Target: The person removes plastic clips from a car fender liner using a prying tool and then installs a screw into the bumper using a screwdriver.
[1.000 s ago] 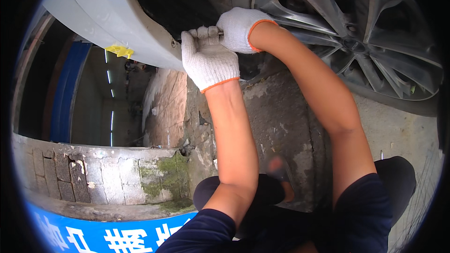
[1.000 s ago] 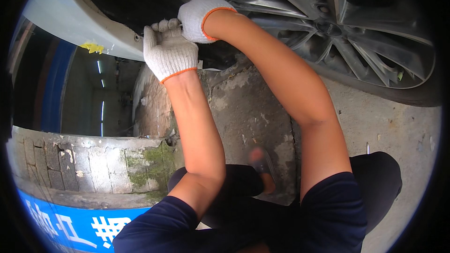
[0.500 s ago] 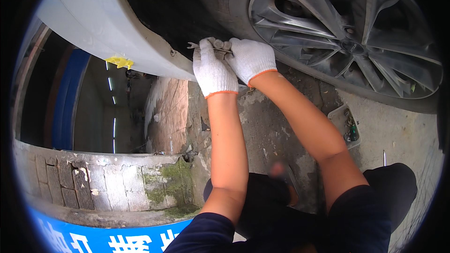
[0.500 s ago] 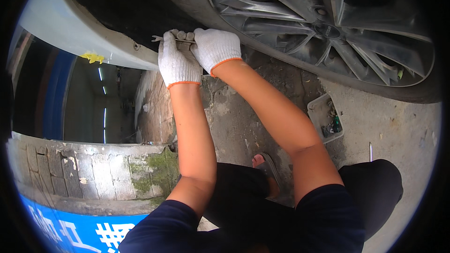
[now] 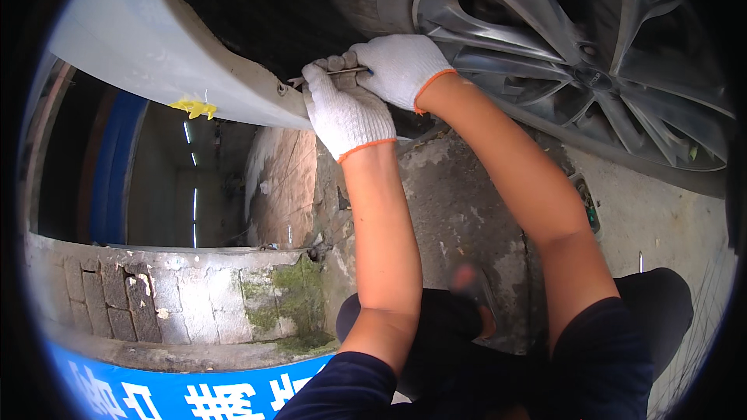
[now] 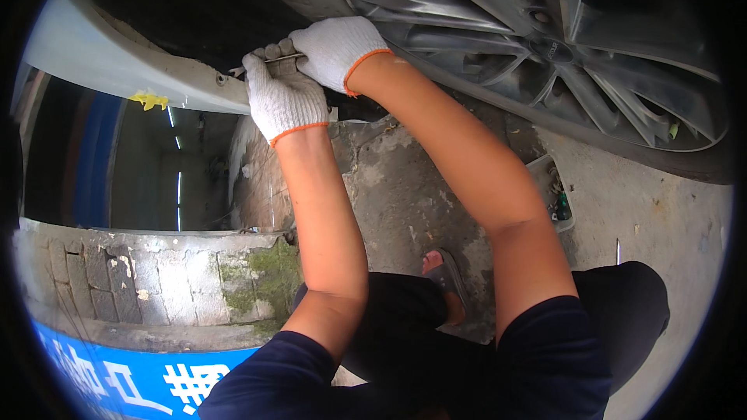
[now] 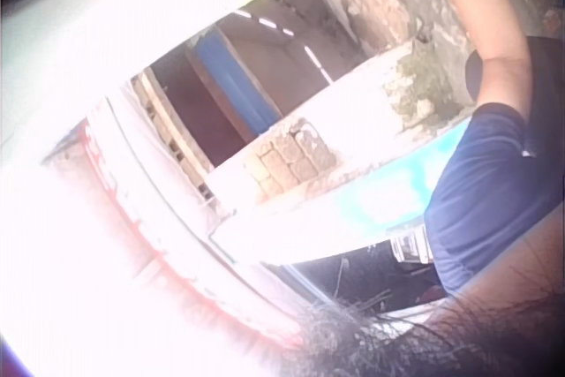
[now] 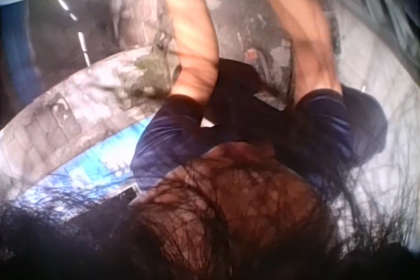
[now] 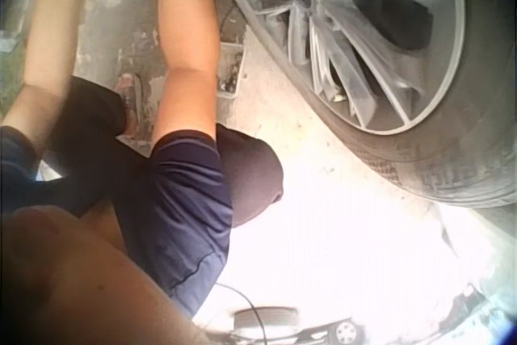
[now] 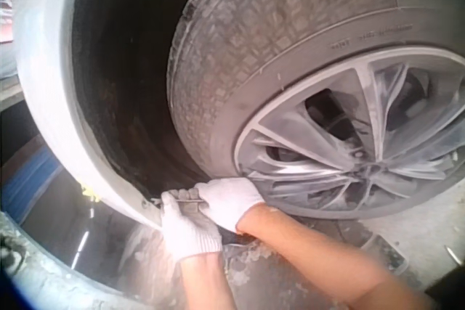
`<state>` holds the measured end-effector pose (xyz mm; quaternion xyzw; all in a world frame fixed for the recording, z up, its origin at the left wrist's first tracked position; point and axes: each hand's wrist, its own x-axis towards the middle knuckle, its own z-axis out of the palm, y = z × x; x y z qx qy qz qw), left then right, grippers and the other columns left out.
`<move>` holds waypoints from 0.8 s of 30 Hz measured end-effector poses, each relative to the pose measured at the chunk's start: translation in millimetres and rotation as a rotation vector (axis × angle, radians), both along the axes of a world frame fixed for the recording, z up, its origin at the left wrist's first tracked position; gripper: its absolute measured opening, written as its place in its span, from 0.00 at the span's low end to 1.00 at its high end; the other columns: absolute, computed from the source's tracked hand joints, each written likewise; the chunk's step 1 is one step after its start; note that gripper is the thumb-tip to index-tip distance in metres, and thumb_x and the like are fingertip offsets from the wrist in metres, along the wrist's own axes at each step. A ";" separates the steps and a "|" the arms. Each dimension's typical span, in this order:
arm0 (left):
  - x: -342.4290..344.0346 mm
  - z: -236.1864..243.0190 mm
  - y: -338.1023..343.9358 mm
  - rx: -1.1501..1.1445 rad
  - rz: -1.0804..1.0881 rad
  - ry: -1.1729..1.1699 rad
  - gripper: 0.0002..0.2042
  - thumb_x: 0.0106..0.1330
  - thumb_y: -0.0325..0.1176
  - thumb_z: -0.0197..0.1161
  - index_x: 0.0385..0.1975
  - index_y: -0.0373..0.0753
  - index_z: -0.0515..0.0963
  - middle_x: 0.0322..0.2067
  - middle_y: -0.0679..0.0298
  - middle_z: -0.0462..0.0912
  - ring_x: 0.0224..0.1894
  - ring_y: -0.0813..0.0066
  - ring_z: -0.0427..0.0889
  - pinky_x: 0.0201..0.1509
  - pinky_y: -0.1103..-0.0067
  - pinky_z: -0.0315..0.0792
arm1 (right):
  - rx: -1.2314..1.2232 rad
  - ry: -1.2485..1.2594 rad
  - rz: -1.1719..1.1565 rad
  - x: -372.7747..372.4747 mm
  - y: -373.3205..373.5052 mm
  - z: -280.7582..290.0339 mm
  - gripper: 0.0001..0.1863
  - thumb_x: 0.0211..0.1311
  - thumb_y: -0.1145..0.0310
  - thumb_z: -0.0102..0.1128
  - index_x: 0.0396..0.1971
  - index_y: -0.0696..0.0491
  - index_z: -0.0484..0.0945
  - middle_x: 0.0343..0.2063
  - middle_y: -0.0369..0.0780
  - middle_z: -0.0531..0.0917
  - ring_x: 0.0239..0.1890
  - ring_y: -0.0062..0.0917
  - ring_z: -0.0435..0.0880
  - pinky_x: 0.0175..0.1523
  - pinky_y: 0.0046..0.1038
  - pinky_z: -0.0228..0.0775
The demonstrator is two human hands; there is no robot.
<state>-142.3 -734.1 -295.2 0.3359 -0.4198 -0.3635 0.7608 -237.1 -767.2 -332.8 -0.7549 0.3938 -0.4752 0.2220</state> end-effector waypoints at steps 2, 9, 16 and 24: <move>-6.4 0.8 1.2 -0.026 0.037 0.017 0.14 0.83 0.40 0.51 0.35 0.39 0.73 0.33 0.64 0.76 0.40 0.66 0.78 0.56 0.67 0.76 | 0.048 0.050 0.163 -13.4 -8.5 11.1 0.15 0.64 0.62 0.56 0.43 0.51 0.86 0.41 0.45 0.90 0.43 0.41 0.89 0.44 0.43 0.81; -14.6 3.8 12.4 0.026 -0.018 0.103 0.15 0.83 0.41 0.51 0.35 0.38 0.73 0.37 0.62 0.77 0.46 0.63 0.78 0.61 0.64 0.74 | 0.330 0.201 0.365 -31.8 -10.7 30.6 0.19 0.58 0.61 0.56 0.38 0.58 0.88 0.35 0.55 0.87 0.36 0.48 0.88 0.46 0.42 0.78; 5.4 1.9 11.8 0.079 -0.039 -0.115 0.13 0.83 0.41 0.51 0.37 0.39 0.72 0.38 0.63 0.78 0.47 0.62 0.78 0.63 0.63 0.72 | 0.263 0.176 0.169 -12.0 4.7 21.6 0.20 0.61 0.58 0.54 0.39 0.54 0.90 0.39 0.51 0.90 0.43 0.46 0.90 0.49 0.44 0.82; -15.0 -3.9 1.9 -0.032 0.038 -0.013 0.14 0.83 0.43 0.49 0.41 0.37 0.72 0.42 0.60 0.80 0.52 0.61 0.78 0.67 0.62 0.69 | 0.030 0.186 -0.177 -2.6 2.5 21.3 0.15 0.66 0.60 0.55 0.37 0.48 0.91 0.38 0.46 0.91 0.43 0.40 0.91 0.47 0.44 0.83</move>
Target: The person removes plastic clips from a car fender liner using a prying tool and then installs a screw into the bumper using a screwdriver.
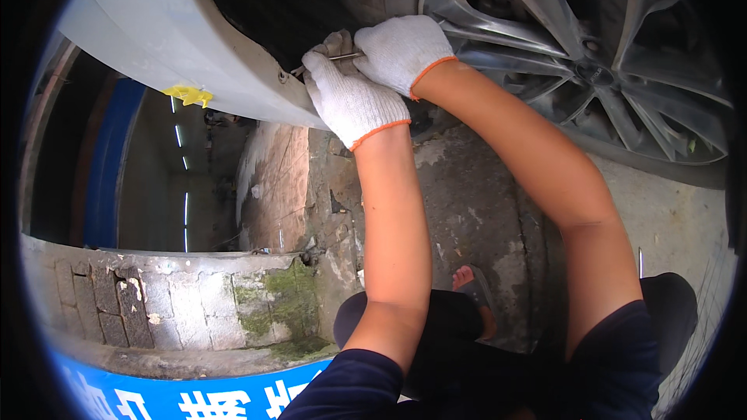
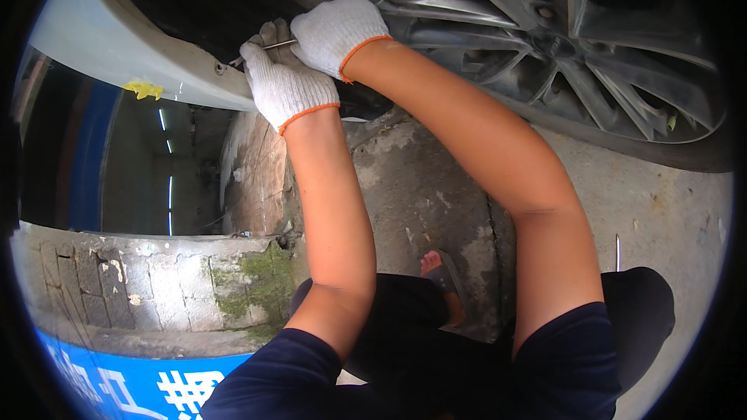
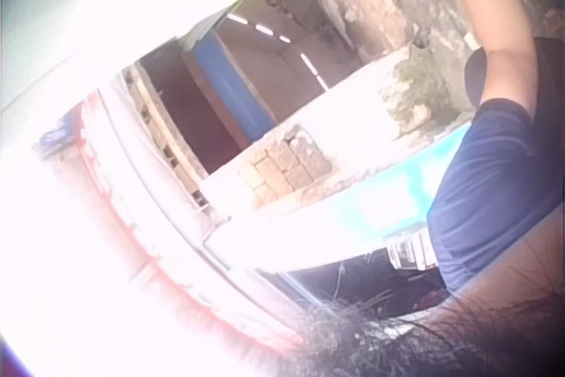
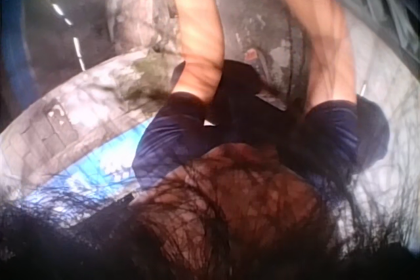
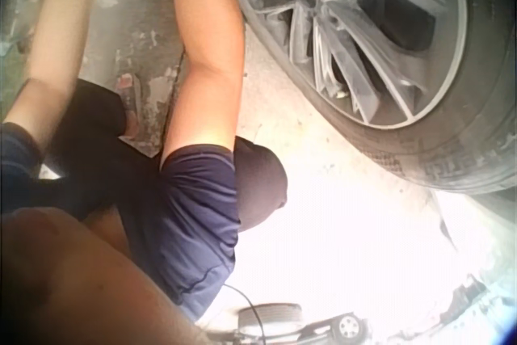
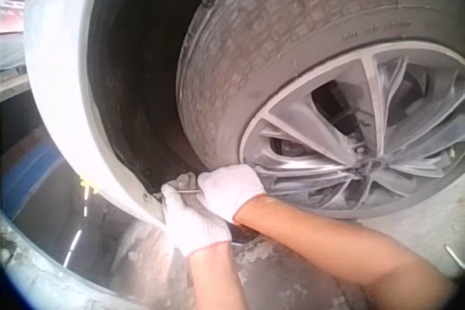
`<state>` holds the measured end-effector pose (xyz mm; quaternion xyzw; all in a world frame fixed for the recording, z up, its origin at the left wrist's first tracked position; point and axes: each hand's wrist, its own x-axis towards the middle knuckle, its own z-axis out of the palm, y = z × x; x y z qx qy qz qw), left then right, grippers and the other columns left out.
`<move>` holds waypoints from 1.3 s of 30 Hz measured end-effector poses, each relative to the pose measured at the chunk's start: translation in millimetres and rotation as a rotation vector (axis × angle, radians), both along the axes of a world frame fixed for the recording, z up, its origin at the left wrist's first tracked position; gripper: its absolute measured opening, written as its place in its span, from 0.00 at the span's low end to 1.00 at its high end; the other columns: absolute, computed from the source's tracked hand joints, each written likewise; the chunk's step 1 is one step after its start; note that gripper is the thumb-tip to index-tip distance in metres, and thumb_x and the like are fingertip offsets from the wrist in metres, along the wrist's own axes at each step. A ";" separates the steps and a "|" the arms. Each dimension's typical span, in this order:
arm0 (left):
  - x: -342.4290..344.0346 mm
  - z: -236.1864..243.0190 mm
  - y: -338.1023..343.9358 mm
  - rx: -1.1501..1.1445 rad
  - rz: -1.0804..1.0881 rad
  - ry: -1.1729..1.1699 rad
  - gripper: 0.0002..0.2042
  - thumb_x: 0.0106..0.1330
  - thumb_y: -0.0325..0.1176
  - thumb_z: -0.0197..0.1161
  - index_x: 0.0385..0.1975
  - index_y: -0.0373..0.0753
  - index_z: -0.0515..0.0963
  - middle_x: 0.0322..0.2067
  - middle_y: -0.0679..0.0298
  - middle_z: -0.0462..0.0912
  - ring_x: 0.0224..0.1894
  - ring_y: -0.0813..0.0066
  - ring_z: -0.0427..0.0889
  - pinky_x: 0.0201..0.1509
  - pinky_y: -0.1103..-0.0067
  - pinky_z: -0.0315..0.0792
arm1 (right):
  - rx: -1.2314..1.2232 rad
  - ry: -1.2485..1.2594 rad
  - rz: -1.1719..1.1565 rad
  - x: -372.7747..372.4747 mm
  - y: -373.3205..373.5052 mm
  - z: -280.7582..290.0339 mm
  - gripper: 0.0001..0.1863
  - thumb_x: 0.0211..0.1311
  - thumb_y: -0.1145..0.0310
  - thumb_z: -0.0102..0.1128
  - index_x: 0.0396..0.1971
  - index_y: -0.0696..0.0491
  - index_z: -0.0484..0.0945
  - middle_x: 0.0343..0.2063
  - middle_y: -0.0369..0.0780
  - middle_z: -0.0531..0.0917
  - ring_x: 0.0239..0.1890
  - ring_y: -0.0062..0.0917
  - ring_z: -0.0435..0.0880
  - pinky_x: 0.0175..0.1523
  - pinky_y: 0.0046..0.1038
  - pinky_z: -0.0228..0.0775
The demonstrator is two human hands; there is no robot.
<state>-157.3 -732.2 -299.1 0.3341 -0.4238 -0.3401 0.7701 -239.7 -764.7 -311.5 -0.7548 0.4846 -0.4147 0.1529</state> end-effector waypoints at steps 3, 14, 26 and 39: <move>-3.1 0.9 1.3 0.015 -0.006 0.008 0.14 0.82 0.42 0.49 0.41 0.37 0.72 0.42 0.60 0.80 0.51 0.61 0.77 0.66 0.62 0.69 | -0.015 -0.005 -0.007 1.3 1.8 -1.4 0.14 0.66 0.63 0.55 0.37 0.47 0.91 0.39 0.45 0.91 0.43 0.40 0.92 0.46 0.44 0.84; -5.1 12.1 8.5 0.033 -0.103 0.142 0.12 0.81 0.40 0.50 0.38 0.39 0.72 0.41 0.61 0.78 0.49 0.63 0.77 0.66 0.63 0.68 | 0.213 0.113 0.125 -11.3 -1.8 32.4 0.16 0.62 0.63 0.56 0.40 0.54 0.90 0.38 0.50 0.90 0.40 0.43 0.91 0.44 0.44 0.82; 6.3 11.1 3.6 -0.033 -0.156 0.115 0.10 0.79 0.41 0.53 0.38 0.43 0.74 0.36 0.66 0.77 0.44 0.63 0.75 0.64 0.64 0.68 | -0.041 -0.053 -0.064 1.5 7.9 8.4 0.14 0.65 0.61 0.55 0.44 0.44 0.88 0.40 0.43 0.92 0.41 0.39 0.92 0.42 0.45 0.84; 11.3 7.6 12.4 -0.033 -0.187 0.080 0.11 0.80 0.41 0.55 0.36 0.43 0.74 0.33 0.67 0.76 0.43 0.68 0.75 0.61 0.68 0.70 | -0.012 -0.146 -0.048 11.6 0.7 -0.3 0.13 0.60 0.58 0.57 0.36 0.43 0.89 0.31 0.44 0.90 0.38 0.42 0.91 0.43 0.44 0.82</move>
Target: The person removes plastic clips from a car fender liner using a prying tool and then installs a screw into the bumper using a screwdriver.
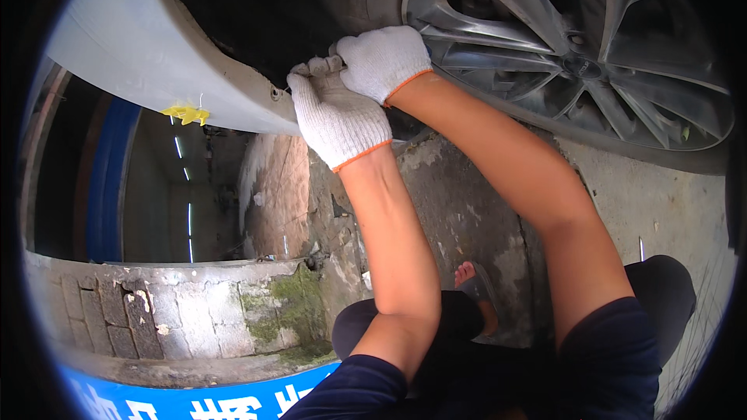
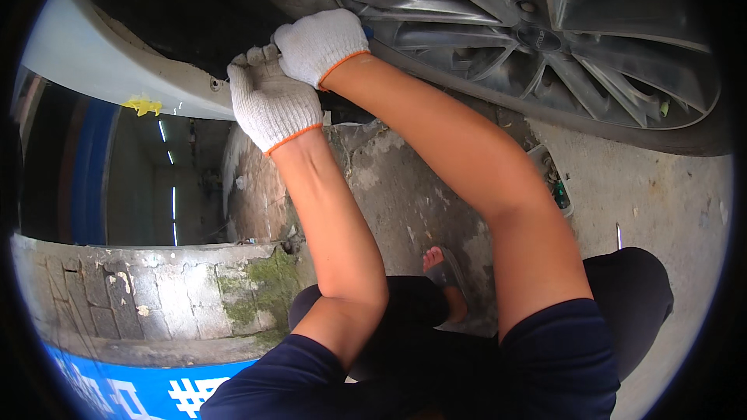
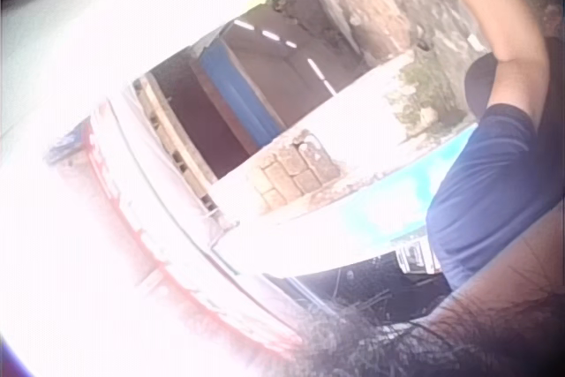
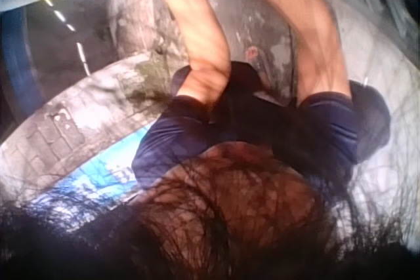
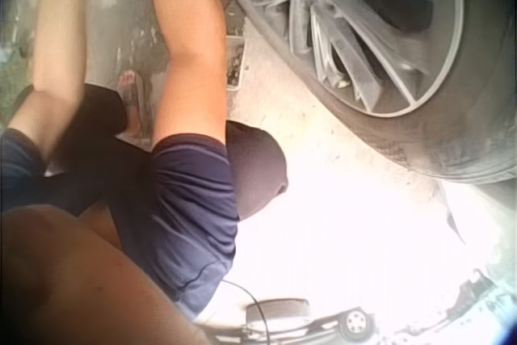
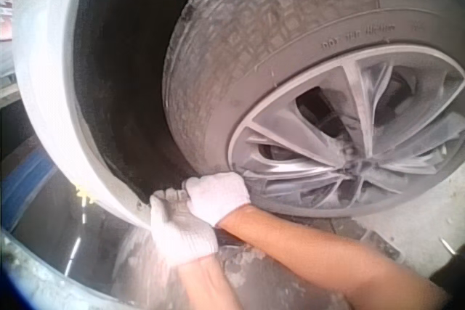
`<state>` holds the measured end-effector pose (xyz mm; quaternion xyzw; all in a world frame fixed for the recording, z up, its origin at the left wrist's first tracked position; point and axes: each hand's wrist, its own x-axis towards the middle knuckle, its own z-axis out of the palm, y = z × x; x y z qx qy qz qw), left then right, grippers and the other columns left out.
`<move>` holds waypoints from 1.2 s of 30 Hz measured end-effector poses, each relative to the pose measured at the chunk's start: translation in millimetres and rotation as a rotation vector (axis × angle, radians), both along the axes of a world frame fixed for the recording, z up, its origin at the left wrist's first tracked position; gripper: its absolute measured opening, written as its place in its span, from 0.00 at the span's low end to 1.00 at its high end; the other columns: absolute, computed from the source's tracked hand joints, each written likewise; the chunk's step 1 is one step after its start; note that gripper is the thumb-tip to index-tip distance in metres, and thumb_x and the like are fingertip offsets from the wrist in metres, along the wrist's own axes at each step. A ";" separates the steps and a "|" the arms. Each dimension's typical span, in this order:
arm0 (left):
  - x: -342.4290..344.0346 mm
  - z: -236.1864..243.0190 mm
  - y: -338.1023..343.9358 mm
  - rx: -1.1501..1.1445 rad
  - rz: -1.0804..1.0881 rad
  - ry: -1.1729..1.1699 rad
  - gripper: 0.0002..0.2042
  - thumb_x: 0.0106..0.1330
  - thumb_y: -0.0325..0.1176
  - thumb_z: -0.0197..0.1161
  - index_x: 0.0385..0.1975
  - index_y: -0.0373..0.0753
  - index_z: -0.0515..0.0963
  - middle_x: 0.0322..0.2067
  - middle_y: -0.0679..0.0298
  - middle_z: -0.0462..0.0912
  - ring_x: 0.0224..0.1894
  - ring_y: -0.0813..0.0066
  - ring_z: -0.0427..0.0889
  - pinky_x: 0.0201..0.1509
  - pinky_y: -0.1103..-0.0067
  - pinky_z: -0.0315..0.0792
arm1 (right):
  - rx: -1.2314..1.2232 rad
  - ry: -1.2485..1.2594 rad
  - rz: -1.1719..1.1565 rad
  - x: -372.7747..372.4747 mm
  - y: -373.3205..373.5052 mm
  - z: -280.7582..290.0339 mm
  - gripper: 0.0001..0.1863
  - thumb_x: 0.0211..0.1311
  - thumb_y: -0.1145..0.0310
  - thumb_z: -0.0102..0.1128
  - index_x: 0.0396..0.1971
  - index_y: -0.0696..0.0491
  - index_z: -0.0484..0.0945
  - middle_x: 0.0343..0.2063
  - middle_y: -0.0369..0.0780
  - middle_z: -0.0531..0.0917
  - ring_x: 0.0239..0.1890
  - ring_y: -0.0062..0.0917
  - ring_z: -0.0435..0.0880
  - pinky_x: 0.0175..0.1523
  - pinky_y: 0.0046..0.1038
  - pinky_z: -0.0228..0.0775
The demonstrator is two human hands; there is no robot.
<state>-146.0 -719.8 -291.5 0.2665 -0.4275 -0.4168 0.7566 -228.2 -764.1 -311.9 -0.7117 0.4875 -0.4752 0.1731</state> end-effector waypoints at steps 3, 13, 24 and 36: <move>1.1 -2.8 1.9 0.004 0.041 -0.041 0.09 0.79 0.39 0.57 0.38 0.42 0.74 0.35 0.66 0.76 0.44 0.69 0.75 0.62 0.68 0.70 | 0.069 0.024 0.043 -0.7 3.4 1.3 0.13 0.60 0.58 0.58 0.35 0.44 0.89 0.32 0.44 0.90 0.38 0.42 0.91 0.43 0.43 0.82; -0.3 10.2 14.6 0.099 0.142 -0.279 0.11 0.81 0.36 0.54 0.50 0.35 0.75 0.41 0.59 0.80 0.46 0.65 0.80 0.60 0.66 0.75 | 0.463 -0.108 0.329 -18.5 19.0 15.2 0.17 0.64 0.65 0.56 0.45 0.54 0.90 0.46 0.50 0.90 0.49 0.45 0.90 0.53 0.44 0.83; 8.0 5.4 4.8 0.084 0.127 -0.298 0.09 0.82 0.37 0.52 0.43 0.38 0.73 0.37 0.63 0.77 0.40 0.69 0.77 0.54 0.68 0.76 | 0.469 -0.110 0.317 -12.0 17.4 14.9 0.17 0.64 0.65 0.57 0.45 0.52 0.90 0.45 0.50 0.90 0.49 0.44 0.90 0.52 0.44 0.83; -2.1 2.9 -3.6 -0.042 0.096 -0.158 0.11 0.82 0.41 0.53 0.42 0.41 0.76 0.37 0.66 0.79 0.44 0.67 0.76 0.59 0.66 0.73 | 0.224 0.070 0.269 -22.6 7.4 25.5 0.15 0.62 0.66 0.60 0.43 0.51 0.91 0.43 0.48 0.91 0.46 0.40 0.92 0.49 0.42 0.85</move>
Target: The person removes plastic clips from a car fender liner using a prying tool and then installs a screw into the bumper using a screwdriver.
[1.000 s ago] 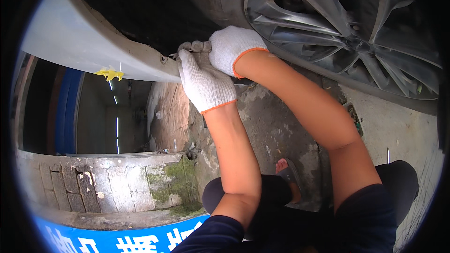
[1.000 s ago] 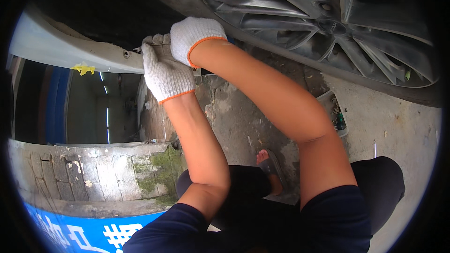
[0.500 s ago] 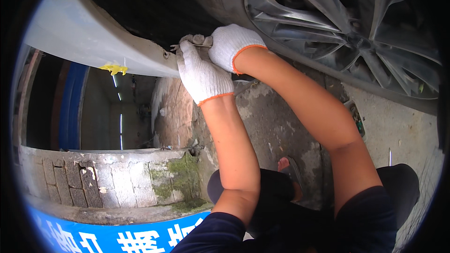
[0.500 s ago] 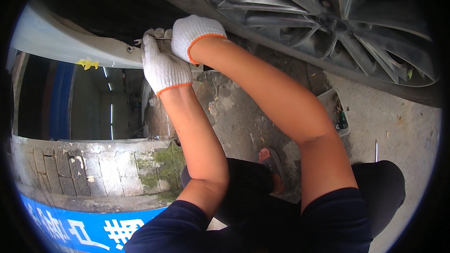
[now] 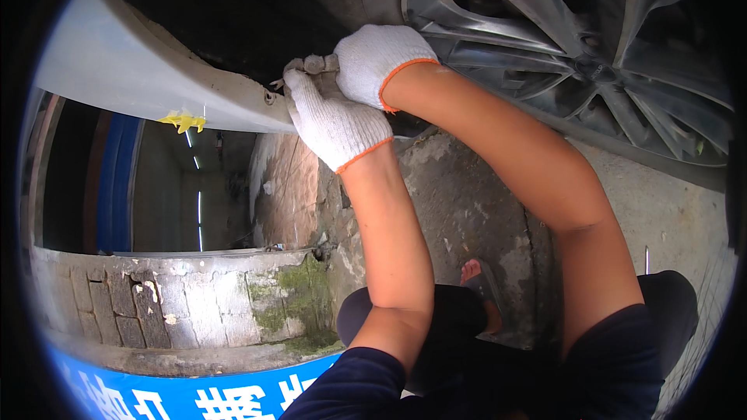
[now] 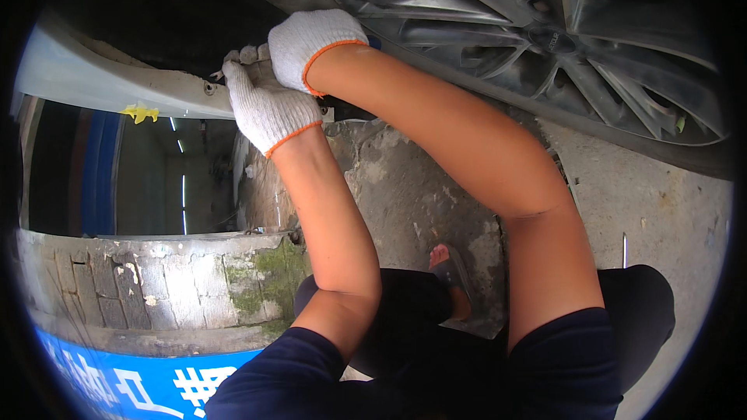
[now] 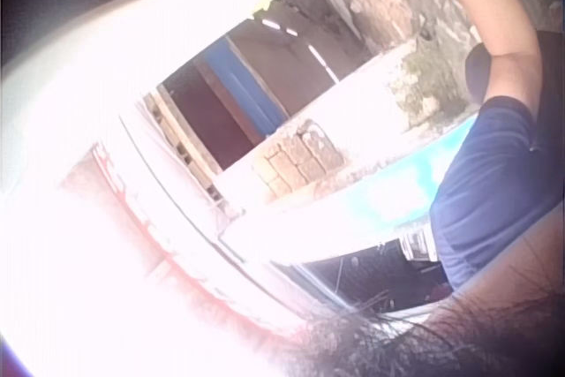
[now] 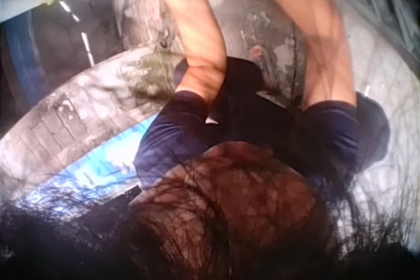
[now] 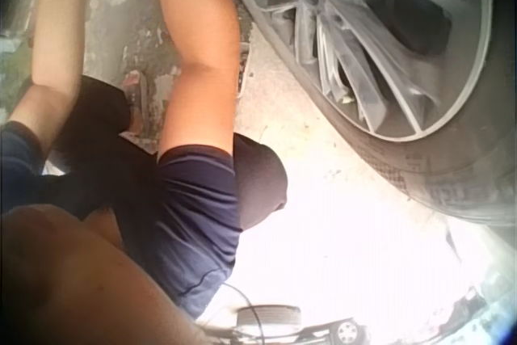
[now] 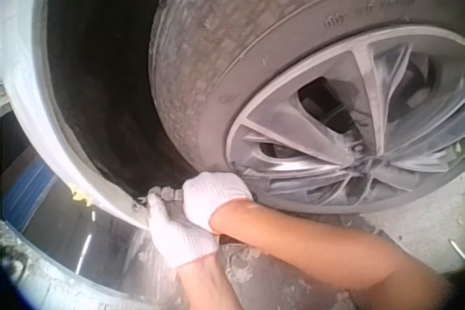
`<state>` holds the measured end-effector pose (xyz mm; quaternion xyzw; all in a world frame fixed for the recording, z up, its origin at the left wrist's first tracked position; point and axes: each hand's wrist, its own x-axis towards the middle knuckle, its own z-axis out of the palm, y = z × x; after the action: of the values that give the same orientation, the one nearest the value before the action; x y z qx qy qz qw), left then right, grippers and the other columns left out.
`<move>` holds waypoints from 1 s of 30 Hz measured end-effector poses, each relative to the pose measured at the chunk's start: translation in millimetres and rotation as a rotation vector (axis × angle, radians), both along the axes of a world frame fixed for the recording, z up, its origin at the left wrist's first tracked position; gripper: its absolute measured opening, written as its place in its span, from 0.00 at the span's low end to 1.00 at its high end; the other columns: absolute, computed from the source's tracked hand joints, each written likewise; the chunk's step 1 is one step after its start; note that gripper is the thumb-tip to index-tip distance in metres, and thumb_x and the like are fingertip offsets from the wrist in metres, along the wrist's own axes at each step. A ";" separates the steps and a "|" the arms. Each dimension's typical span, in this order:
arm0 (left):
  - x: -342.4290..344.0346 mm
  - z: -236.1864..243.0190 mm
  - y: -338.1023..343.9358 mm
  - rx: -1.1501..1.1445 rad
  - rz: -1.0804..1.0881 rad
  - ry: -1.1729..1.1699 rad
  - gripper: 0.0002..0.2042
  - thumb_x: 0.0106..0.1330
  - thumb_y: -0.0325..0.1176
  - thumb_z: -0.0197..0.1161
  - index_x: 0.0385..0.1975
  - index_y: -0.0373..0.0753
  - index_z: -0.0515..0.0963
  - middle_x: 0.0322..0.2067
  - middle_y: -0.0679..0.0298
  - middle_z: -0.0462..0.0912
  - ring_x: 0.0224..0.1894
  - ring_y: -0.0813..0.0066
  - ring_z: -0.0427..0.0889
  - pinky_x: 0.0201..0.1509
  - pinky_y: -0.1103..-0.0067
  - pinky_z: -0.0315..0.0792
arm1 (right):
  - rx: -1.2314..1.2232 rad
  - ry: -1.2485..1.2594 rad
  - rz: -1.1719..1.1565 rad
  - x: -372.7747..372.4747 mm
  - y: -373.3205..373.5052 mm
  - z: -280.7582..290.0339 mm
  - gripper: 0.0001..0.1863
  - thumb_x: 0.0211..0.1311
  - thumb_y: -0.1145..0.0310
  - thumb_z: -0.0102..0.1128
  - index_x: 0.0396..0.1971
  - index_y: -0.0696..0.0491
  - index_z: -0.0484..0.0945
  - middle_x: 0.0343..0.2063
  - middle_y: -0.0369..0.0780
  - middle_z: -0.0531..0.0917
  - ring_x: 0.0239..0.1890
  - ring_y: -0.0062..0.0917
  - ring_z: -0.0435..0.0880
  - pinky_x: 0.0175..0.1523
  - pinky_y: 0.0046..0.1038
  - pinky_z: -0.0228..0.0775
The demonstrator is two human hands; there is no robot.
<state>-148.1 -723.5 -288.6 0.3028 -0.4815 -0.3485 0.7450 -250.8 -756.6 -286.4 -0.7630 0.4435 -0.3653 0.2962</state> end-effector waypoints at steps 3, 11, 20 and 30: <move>-1.5 -3.0 -2.3 0.002 -0.020 0.095 0.11 0.81 0.42 0.54 0.41 0.41 0.76 0.37 0.66 0.78 0.46 0.66 0.76 0.61 0.64 0.71 | -0.032 0.071 0.022 -3.8 -5.4 4.3 0.14 0.62 0.65 0.60 0.42 0.52 0.91 0.42 0.47 0.91 0.45 0.41 0.92 0.48 0.43 0.85; -3.5 2.8 9.1 0.064 0.037 0.072 0.11 0.82 0.41 0.53 0.40 0.42 0.76 0.36 0.65 0.78 0.44 0.66 0.76 0.61 0.64 0.71 | 0.043 0.008 0.033 3.0 0.5 0.9 0.15 0.63 0.64 0.58 0.43 0.51 0.91 0.42 0.48 0.91 0.46 0.43 0.91 0.50 0.44 0.84; -3.3 2.7 19.7 0.036 0.101 -0.057 0.10 0.79 0.35 0.56 0.51 0.35 0.74 0.42 0.59 0.80 0.51 0.62 0.79 0.67 0.64 0.72 | 0.035 0.030 0.123 4.2 -8.0 -1.9 0.16 0.62 0.65 0.58 0.43 0.54 0.90 0.42 0.50 0.91 0.45 0.43 0.92 0.47 0.44 0.85; 28.0 10.8 52.1 -0.309 1.586 -1.394 0.44 0.56 0.29 0.78 0.72 0.32 0.59 0.63 0.48 0.66 0.59 0.53 0.77 0.63 0.66 0.78 | 0.044 -0.017 0.254 -27.7 -9.0 -7.0 0.30 0.75 0.42 0.48 0.46 0.54 0.86 0.38 0.49 0.89 0.44 0.45 0.89 0.51 0.45 0.80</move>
<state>-120.2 -671.4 -277.8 0.5644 -0.5059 0.5509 0.3493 -278.5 -765.6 -293.3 -0.8032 0.3487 -0.3214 0.3605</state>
